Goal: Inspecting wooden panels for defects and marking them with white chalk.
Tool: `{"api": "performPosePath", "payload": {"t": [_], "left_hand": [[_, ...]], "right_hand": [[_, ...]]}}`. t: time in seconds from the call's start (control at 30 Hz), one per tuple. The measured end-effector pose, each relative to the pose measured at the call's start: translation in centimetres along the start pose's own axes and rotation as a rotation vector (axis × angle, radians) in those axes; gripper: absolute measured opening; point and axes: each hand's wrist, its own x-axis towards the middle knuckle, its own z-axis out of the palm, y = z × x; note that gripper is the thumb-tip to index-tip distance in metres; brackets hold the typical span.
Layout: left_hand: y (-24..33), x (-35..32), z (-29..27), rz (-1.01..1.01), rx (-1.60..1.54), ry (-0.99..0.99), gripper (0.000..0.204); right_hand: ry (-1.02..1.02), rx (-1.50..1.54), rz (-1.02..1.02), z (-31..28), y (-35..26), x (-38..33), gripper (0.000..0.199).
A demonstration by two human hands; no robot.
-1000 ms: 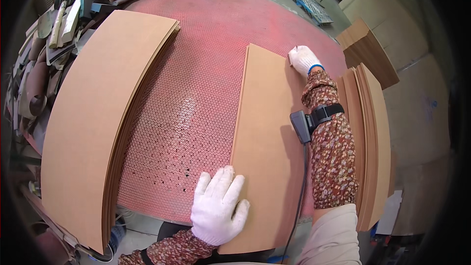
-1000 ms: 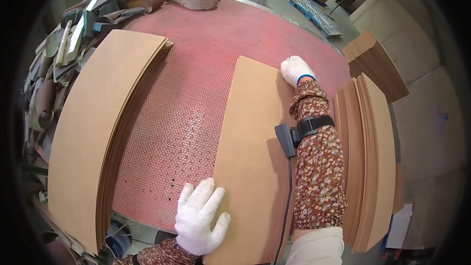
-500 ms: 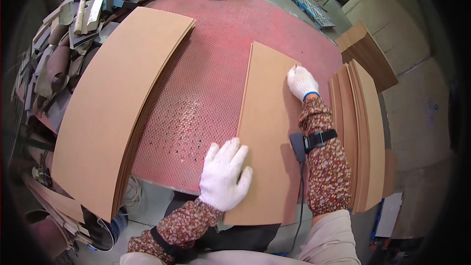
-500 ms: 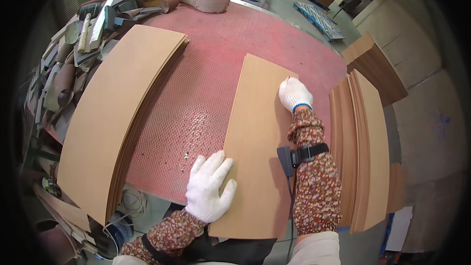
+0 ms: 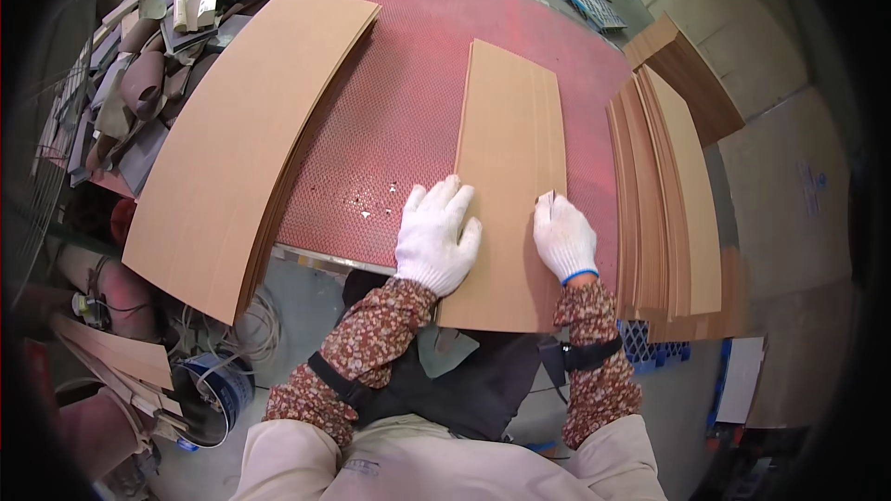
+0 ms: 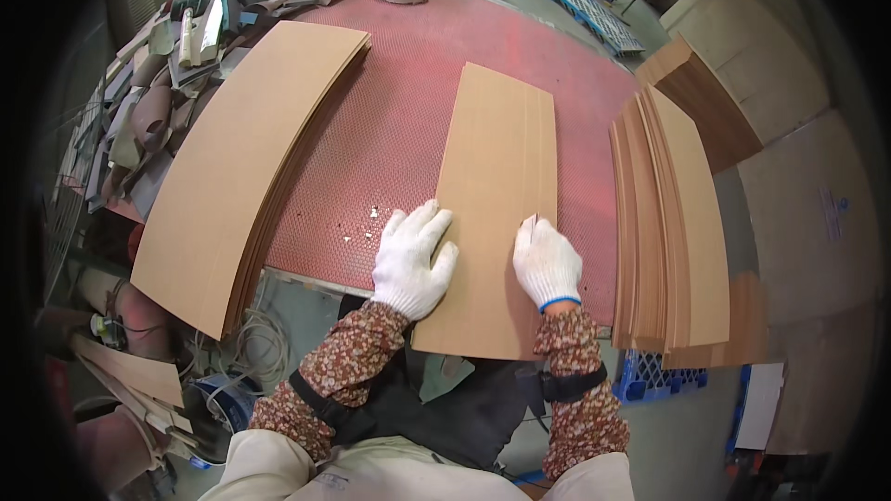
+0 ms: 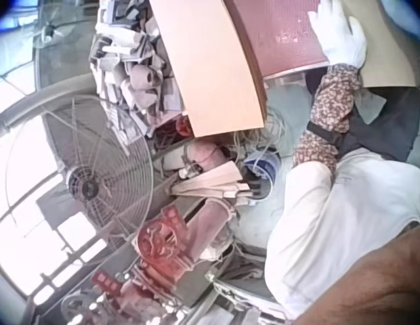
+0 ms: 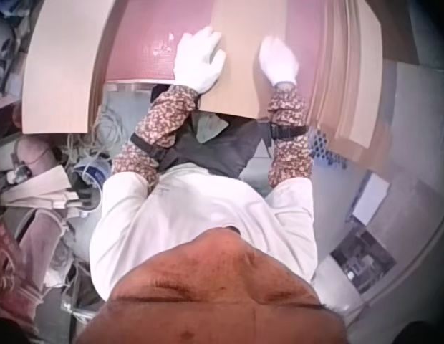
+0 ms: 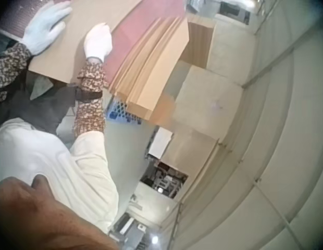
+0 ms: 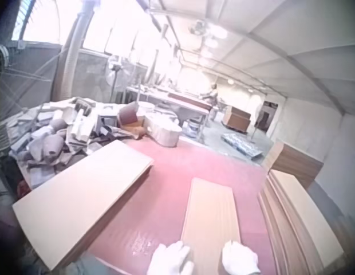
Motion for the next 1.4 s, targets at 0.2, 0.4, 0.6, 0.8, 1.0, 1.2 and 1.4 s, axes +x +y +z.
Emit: {"api": "performPosePath", "payload": {"t": [0.2, 0.4, 0.6, 0.8, 1.0, 1.2, 1.4], "left_hand": [[-0.5, -0.2, 0.2, -0.007, 0.008, 0.017, 0.046], [-0.9, -0.1, 0.5, 0.014, 0.033, 0.043, 0.044], [-0.9, -0.1, 0.6, 0.005, 0.015, 0.039, 0.044], [-1.0, 0.0, 0.7, 0.018, 0.039, 0.051, 0.044], [-0.6, 0.1, 0.3, -0.025, 0.009, -0.002, 0.045], [-0.4, 0.1, 0.1, -0.002, 0.019, 0.019, 0.045], [-1.2, -0.3, 0.2, 0.006, 0.005, 0.024, 0.044]], "right_hand": [[-0.028, -0.047, -0.019, -1.5, -1.0, -8.6, 0.036], [0.005, -0.024, -0.005, -1.2, -0.6, -14.8, 0.035], [0.094, 0.073, 0.052, -0.2, -0.9, -20.0, 0.031], [0.087, 0.182, 0.038, -1.1, -2.5, -21.1, 0.030], [0.055, 0.167, 0.012, -1.3, -3.6, -20.6, 0.030], [-0.001, 0.101, 0.001, -1.9, -3.6, -20.2, 0.026], [-0.070, -0.011, -0.118, -2.5, -3.8, -16.8, 0.024]]}}
